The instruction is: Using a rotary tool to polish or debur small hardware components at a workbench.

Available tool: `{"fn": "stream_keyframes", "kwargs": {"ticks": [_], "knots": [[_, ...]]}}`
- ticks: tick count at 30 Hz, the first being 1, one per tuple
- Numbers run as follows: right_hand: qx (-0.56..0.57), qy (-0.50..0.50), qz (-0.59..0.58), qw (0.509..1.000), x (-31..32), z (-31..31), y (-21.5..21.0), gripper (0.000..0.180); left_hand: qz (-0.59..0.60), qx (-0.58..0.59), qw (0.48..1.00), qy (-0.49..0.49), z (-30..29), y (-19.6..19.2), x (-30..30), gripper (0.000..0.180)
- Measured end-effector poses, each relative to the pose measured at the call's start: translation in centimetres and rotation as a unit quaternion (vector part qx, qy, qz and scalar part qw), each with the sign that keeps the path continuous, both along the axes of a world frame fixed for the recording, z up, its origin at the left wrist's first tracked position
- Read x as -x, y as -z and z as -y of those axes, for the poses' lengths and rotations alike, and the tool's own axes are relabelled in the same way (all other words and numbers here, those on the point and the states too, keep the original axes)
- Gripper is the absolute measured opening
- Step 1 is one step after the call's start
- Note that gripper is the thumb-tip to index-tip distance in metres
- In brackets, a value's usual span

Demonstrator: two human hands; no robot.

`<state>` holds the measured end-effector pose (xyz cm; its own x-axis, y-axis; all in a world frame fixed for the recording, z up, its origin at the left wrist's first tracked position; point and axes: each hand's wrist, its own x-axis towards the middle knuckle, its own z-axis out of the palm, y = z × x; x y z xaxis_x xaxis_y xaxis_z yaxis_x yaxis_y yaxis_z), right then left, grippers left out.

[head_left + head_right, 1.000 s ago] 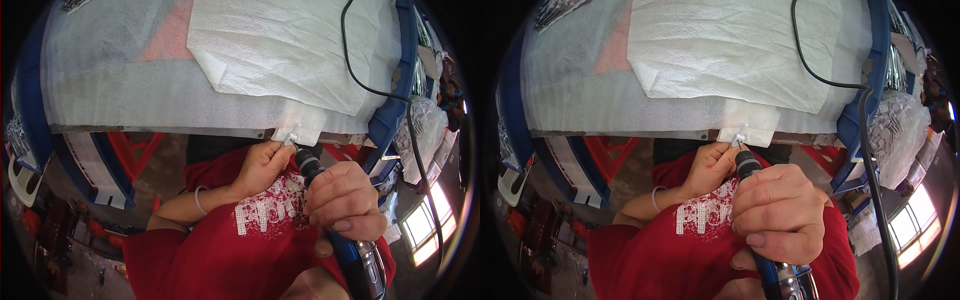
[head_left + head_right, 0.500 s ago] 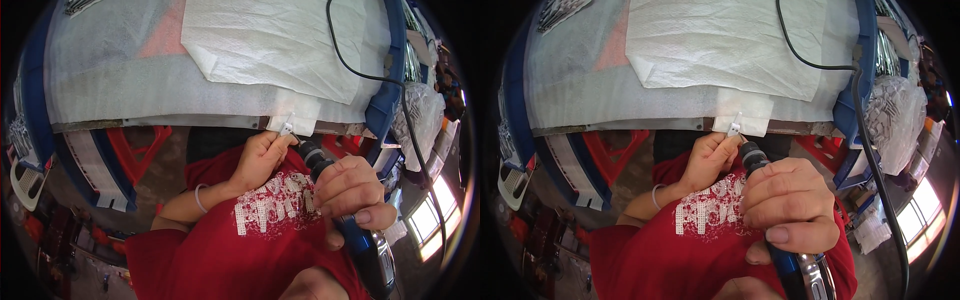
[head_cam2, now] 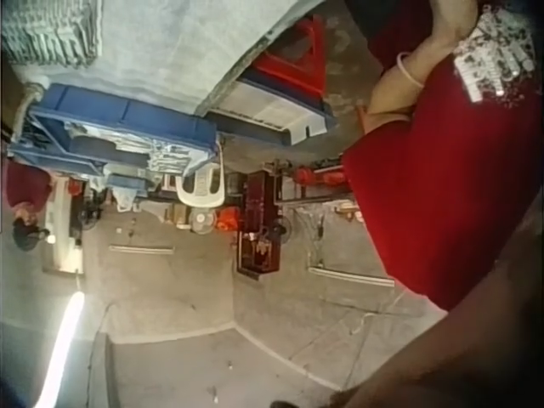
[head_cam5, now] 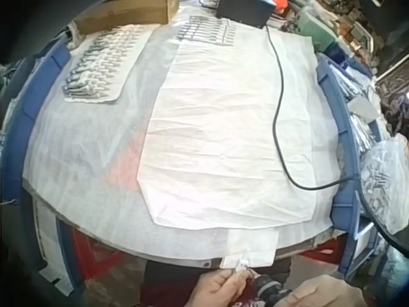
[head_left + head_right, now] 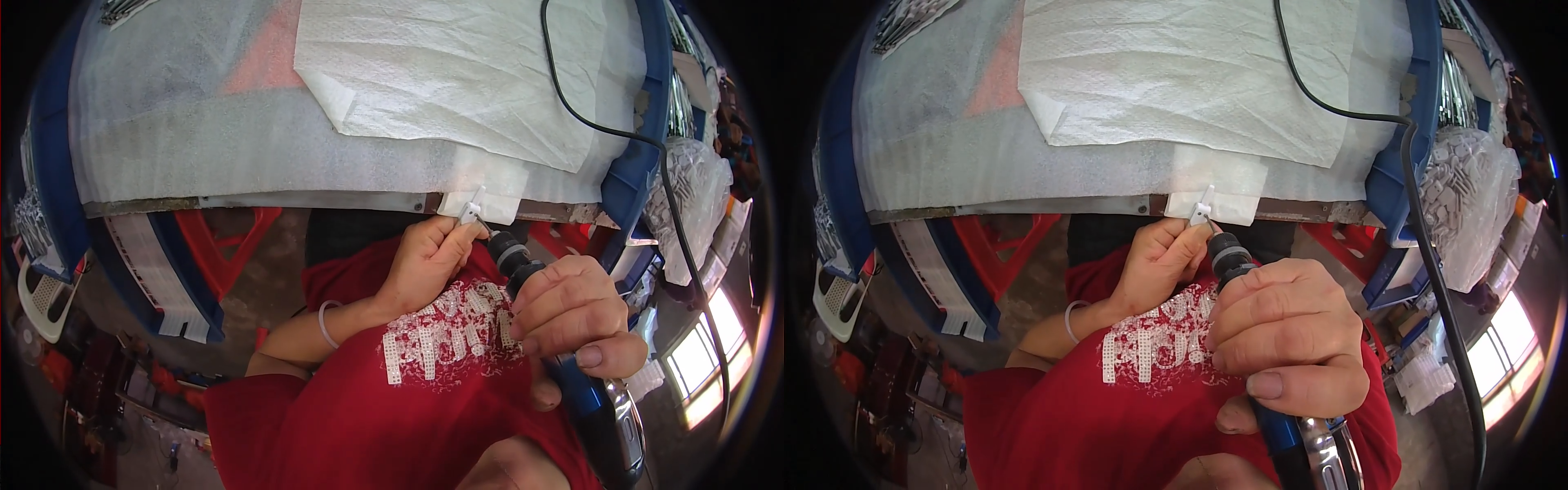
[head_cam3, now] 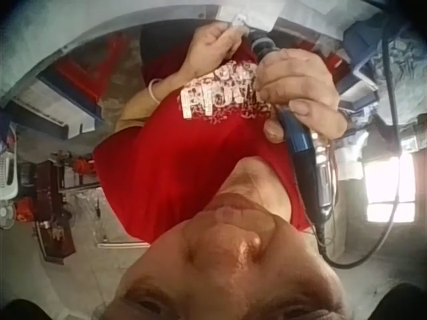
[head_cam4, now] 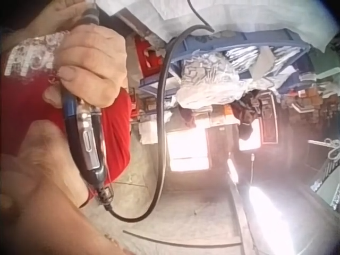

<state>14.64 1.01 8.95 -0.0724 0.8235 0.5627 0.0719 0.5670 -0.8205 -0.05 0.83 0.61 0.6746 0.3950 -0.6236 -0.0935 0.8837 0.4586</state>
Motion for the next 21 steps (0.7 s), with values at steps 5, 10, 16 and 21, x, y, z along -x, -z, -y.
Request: {"fn": "stream_keyframes", "kwargs": {"ticks": [5, 10, 16, 21], "knots": [[0.048, 0.014, -0.08, 0.996, 0.57, -0.11, -0.22, 0.04, -0.027, 0.005, 1.0, 0.01, -0.03, -0.01, -0.02, 0.021], [0.06, 0.0, -0.093, 0.994, 0.74, -0.54, -0.08, 0.035, -0.03, 0.005, 0.999, 0.019, -0.11, 0.1, 0.09, 0.021], [0.061, -0.009, -0.092, 0.994, 0.83, -0.95, -0.05, 0.033, -0.038, -0.012, 0.999, 0.017, -0.02, 0.18, 0.04, 0.021], [0.047, -0.005, -0.097, 0.994, 0.91, -0.9, 0.05, 0.035, -0.032, -0.005, 0.999, 0.009, -0.05, 0.03, 0.15, 0.02]]}}
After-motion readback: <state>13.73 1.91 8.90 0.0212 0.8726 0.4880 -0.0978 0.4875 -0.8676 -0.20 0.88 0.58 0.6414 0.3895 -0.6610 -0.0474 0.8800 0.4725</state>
